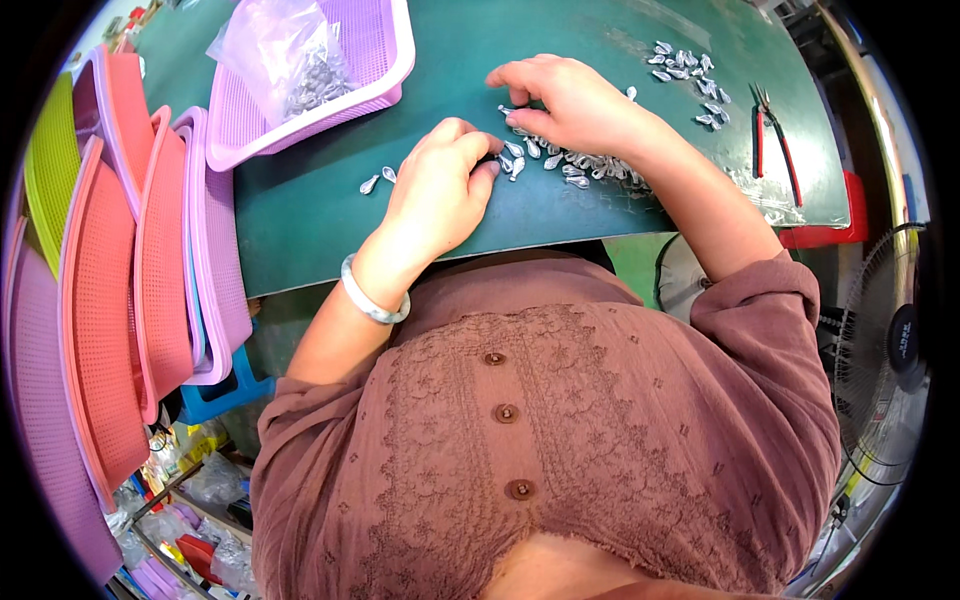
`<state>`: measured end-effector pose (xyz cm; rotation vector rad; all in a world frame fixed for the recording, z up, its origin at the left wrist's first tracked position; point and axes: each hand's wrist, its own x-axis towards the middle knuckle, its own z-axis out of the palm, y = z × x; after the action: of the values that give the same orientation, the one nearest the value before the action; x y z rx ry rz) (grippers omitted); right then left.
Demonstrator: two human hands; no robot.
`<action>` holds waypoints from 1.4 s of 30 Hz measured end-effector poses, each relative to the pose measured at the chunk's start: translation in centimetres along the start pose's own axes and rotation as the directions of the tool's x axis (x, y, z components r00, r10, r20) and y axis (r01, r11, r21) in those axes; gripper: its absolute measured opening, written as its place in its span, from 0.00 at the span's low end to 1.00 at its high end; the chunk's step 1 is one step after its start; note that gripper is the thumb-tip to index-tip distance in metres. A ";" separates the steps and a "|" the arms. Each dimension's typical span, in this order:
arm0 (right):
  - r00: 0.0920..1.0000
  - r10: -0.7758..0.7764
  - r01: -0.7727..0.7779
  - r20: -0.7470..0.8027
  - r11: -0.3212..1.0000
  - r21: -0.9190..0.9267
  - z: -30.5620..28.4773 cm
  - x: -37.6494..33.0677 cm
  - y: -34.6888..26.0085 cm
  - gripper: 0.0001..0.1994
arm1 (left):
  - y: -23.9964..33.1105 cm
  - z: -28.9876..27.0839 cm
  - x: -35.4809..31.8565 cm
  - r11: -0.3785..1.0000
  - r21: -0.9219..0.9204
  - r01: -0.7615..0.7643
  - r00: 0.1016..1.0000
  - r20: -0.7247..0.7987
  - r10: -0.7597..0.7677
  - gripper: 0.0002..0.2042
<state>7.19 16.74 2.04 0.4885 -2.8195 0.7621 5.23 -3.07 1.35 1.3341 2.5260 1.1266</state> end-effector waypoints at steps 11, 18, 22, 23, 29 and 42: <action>0.994 0.078 -0.083 0.072 0.994 0.072 0.1 1.7 -1.2 0.21 | -0.2 0.6 -1.0 0.902 -0.400 0.160 0.961 -0.145 -0.235 0.06; 0.988 0.104 -0.149 0.115 0.422 0.894 -0.4 0.8 -1.3 0.21 | 0.5 0.1 -0.7 0.546 -0.816 0.191 0.904 -0.070 -0.421 0.08; 0.986 0.085 -0.165 0.145 0.304 0.938 -0.2 0.8 -1.6 0.23 | 0.7 0.2 -0.4 0.556 -0.825 0.096 0.918 -0.142 -0.369 0.07; 0.987 0.076 -0.161 0.145 0.305 0.939 -0.1 0.8 -1.6 0.23 | 0.8 0.0 -0.4 0.562 -0.822 0.096 0.918 -0.145 -0.369 0.06; 0.987 0.050 -0.160 0.152 0.282 0.946 0.1 0.7 -1.5 0.23 | 1.0 -0.2 -0.2 0.528 -0.843 0.103 0.918 -0.124 -0.378 0.05; 0.982 0.047 -0.188 0.182 0.262 0.947 0.0 0.6 -1.7 0.22 | 0.8 -0.3 0.0 0.534 -0.840 0.097 0.925 -0.123 -0.360 0.03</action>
<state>7.19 15.16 2.95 0.4346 -2.0653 2.5968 5.68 -2.93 2.10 0.5645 1.7176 2.1540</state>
